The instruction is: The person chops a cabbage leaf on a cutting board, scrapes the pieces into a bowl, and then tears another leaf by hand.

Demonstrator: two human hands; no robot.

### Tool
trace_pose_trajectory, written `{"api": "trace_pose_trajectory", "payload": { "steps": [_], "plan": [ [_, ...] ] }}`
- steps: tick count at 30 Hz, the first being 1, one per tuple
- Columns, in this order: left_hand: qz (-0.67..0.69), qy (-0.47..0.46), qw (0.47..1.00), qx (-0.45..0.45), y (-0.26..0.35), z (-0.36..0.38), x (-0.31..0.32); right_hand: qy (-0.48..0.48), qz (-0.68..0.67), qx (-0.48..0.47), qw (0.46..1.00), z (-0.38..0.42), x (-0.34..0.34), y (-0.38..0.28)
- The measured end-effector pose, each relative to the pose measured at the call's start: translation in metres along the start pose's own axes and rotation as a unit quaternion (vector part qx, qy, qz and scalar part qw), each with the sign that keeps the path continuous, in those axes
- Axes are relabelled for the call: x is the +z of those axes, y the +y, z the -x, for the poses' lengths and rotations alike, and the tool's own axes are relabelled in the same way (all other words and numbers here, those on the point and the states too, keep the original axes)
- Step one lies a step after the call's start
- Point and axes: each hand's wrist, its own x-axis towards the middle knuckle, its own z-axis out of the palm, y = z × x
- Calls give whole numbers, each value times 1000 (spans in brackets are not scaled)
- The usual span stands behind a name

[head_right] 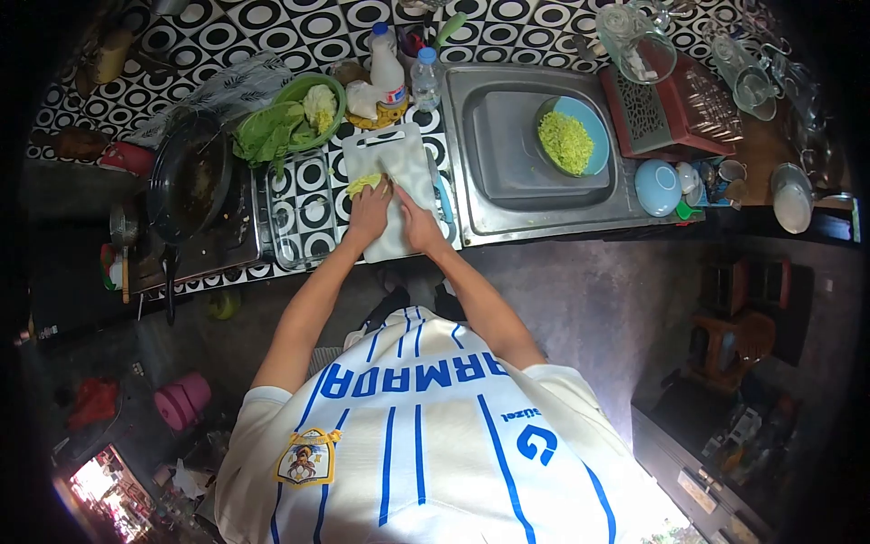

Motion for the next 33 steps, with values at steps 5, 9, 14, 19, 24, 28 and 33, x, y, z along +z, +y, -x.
{"api": "trace_pose_trajectory", "payload": {
  "steps": [5,9,14,19,24,28,33],
  "plan": [
    [27,13,1000,-3,4,-1,1,16,-8,-11,1000,-14,3,-7],
    [20,-5,1000,-9,5,-2,-3,24,25,-12,999,33,9,-3],
    [39,-6,999,-15,5,1,-4,-15,14,32,999,16,3,-14],
    [50,20,998,-16,3,4,4,13,4,2,1000,2,7,-7],
    [47,15,999,-15,3,3,5,8,31,0,999,48,5,6],
    [47,19,999,-16,5,1,3,33,67,27,997,27,-6,-6],
    [42,24,999,-17,4,1,2,94,99,74,988,26,-21,-24]
  ]
}}
